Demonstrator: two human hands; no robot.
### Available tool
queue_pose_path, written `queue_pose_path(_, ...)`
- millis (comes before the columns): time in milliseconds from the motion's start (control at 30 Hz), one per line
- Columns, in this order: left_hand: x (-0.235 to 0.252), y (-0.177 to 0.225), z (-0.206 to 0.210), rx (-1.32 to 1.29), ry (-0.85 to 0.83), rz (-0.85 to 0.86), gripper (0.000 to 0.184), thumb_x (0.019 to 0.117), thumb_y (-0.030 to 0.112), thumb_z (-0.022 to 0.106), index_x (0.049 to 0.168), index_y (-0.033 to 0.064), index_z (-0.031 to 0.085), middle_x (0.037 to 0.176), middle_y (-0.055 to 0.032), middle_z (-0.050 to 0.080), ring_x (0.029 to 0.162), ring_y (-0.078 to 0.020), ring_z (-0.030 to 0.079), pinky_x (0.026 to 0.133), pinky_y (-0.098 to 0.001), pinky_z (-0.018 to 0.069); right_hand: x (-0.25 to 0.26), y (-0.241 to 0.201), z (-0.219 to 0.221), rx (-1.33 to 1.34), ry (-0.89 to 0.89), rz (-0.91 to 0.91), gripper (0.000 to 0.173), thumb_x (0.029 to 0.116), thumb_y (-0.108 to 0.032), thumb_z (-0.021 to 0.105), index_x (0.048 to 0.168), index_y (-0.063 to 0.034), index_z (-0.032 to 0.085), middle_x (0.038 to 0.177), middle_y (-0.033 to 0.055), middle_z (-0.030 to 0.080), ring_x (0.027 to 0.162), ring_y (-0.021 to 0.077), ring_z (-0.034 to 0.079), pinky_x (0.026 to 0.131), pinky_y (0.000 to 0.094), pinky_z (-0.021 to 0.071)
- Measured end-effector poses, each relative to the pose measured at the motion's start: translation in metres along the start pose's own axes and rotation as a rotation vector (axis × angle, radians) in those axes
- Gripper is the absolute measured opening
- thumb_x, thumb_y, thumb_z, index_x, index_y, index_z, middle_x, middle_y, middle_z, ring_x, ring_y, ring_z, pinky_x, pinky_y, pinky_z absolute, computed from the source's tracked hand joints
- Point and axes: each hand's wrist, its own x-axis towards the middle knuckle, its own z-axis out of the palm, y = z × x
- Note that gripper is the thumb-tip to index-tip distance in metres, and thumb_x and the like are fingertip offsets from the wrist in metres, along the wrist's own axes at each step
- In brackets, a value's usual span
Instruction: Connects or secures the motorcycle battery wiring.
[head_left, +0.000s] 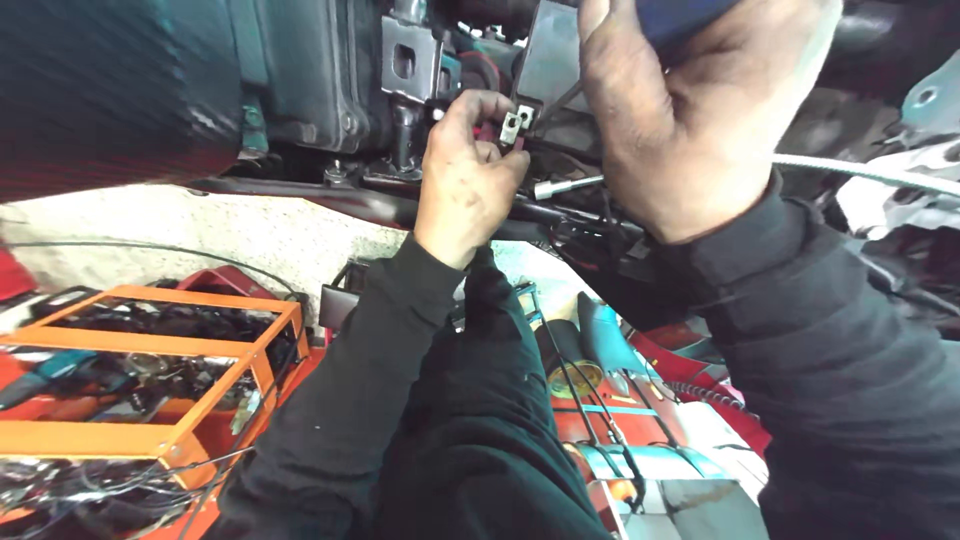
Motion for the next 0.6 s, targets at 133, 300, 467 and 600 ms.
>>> queue_pose_path(133, 0.0, 0.001, 0.0, 0.007, 0.003, -0.012, 0.039, 0.083, 0.0, 0.075, 0.119, 0.0084, 0.061, 0.072, -0.0003, 0.067, 0.05, -0.0077, 0.058, 0.048, -0.0225, 0.0511, -0.001, 0.013, 0.0, 0.029, -0.077, -0.066, 0.022, 0.1007, -0.018, 0.062, 0.087, -0.0024, 0.07, 0.079, 0.0029, 0.067, 0.072, 0.0014, 0.061, 0.066, 0.0227, 0.051)
queue_pose_path(300, 0.001, 0.0, -0.002, -0.03, -0.005, -0.015, 0.04, 0.0826, 0.001, 0.075, 0.119, 0.0087, 0.06, 0.076, -0.0006, 0.07, 0.049, -0.0064, 0.057, 0.049, -0.0226, 0.0497, -0.033, 0.008, -0.012, 0.089, -0.229, -0.148, 0.026, 0.1007, -0.018, 0.064, 0.107, 0.0065, 0.068, 0.095, 0.0165, 0.071, 0.087, 0.0172, 0.069, 0.078, 0.0331, 0.0589)
queue_pose_path(467, 0.001, -0.003, -0.002, -0.044, -0.007, -0.018, 0.042, 0.0817, 0.002, 0.076, 0.121, 0.0079, 0.062, 0.077, -0.0033, 0.069, 0.052, -0.0107, 0.061, 0.053, -0.0275, 0.0572, -0.059, -0.005, -0.01, -0.06, -0.233, -0.193, 0.023, 0.0983, -0.018, 0.068, 0.109, 0.0027, 0.073, 0.083, 0.0161, 0.066, 0.076, 0.0221, 0.064, 0.069, 0.0332, 0.0544)
queue_pose_path(600, -0.003, -0.003, -0.001, -0.048, 0.027, 0.002, 0.038, 0.0854, 0.002, 0.073, 0.123, 0.0066, 0.064, 0.07, -0.0023, 0.067, 0.049, -0.0085, 0.058, 0.051, -0.0263, 0.0537, -0.05, -0.004, -0.006, -0.01, -0.183, -0.175, 0.02, 0.0966, -0.013, 0.065, 0.102, 0.0057, 0.069, 0.09, 0.0159, 0.07, 0.082, 0.018, 0.069, 0.072, 0.0317, 0.0589)
